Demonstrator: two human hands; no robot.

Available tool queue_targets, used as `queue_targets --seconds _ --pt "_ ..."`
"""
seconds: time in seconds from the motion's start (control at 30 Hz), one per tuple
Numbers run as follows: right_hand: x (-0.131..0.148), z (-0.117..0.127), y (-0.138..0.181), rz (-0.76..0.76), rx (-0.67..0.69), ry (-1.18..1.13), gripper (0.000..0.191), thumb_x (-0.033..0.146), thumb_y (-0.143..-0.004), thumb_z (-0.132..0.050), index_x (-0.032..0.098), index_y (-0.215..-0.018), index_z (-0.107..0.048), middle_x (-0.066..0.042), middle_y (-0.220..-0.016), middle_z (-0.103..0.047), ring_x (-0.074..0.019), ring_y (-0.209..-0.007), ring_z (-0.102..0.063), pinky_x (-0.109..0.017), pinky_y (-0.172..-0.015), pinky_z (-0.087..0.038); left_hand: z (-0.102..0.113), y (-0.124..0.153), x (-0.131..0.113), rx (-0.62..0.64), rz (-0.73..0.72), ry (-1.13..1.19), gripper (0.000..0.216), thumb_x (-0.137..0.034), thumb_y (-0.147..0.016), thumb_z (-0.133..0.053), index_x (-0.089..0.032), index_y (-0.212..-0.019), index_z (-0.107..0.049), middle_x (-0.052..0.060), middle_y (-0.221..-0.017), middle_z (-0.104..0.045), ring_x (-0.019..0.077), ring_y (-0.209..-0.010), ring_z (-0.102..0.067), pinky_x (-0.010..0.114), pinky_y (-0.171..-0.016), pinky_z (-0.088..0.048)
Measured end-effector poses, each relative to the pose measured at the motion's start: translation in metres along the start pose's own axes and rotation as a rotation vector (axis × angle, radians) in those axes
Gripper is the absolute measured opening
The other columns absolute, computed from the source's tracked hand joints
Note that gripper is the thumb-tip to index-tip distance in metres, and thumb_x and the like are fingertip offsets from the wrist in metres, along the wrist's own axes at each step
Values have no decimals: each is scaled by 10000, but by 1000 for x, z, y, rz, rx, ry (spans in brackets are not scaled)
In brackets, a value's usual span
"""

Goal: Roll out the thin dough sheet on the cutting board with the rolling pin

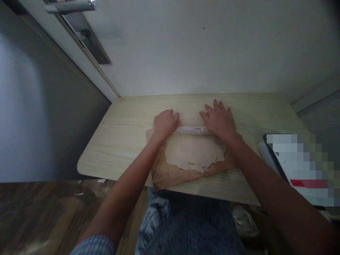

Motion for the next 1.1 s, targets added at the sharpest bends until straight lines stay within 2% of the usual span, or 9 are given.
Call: queue_targets --seconds 0.13,0.27,0.43,0.57,0.8,1.0,1.1 --pt "6 6 21 32 -43 18 475 374 -891 -280 145 -1246 -499 -169 -1400 -356 -316 -1299 -283 -569 -982 -259 4 21 -4 -41 -47 -37 400 -317 -892 -228 -163 -964 -590 105 -1019 -642 238 -958 -577 351 -780 -435" --pt "14 12 49 53 -68 55 454 336 -901 -269 134 -1205 -538 -153 -1373 -405 -290 -1282 -325 -537 -1007 -246 5 48 -9 -52 -110 -41 407 -328 -909 -209 -181 -977 -582 85 -1008 -646 233 -956 -578 370 -822 -416" --pt "22 16 87 93 -110 61 444 320 -912 -244 152 -1154 -576 -121 -1302 -501 -269 -1248 -383 -536 -1021 -229 10 86 -11 -186 -133 -47 397 -337 -913 -231 -199 -1150 -518 74 -1258 -533 263 -1174 -450 452 -975 -298" --pt "25 18 115 144 -156 51 418 319 -911 -277 146 -1157 -568 -102 -1243 -558 -254 -1250 -383 -520 -1050 -193 7 110 -8 -178 -131 -46 417 -367 -905 -264 -158 -1154 -526 94 -1299 -500 277 -1215 -410 480 -1034 -220" --pt "26 21 152 200 -203 8 380 288 -907 -323 135 -1184 -533 -105 -1261 -542 -250 -1228 -411 -513 -1035 -240 6 134 -8 -179 -160 -2 415 -364 -906 -303 -108 -1104 -562 126 -1236 -554 248 -1124 -511 461 -1028 -265" --pt "26 27 178 271 -230 -58 391 294 -907 -332 102 -1194 -516 -130 -1259 -533 -265 -1211 -422 -490 -1002 -306 5 158 -6 -241 -203 54 417 -348 -901 -318 -95 -1132 -555 133 -1228 -559 257 -1134 -509 461 -1006 -310" --pt "26 31 183 283 -215 -101 393 285 -903 -344 83 -1191 -520 -144 -1242 -539 -254 -1209 -427 -458 -1009 -320 5 161 -6 -242 -214 66 439 -354 -904 -301 -87 -1152 -545 138 -1229 -558 251 -1150 -499 445 -999 -328"
Point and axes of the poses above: each hand's wrist, its own y-axis away from the middle knuckle, its own z-axis out of the back of the hand, x = y × z, the point moved 7 cm from there along -y, towards the middle knuckle
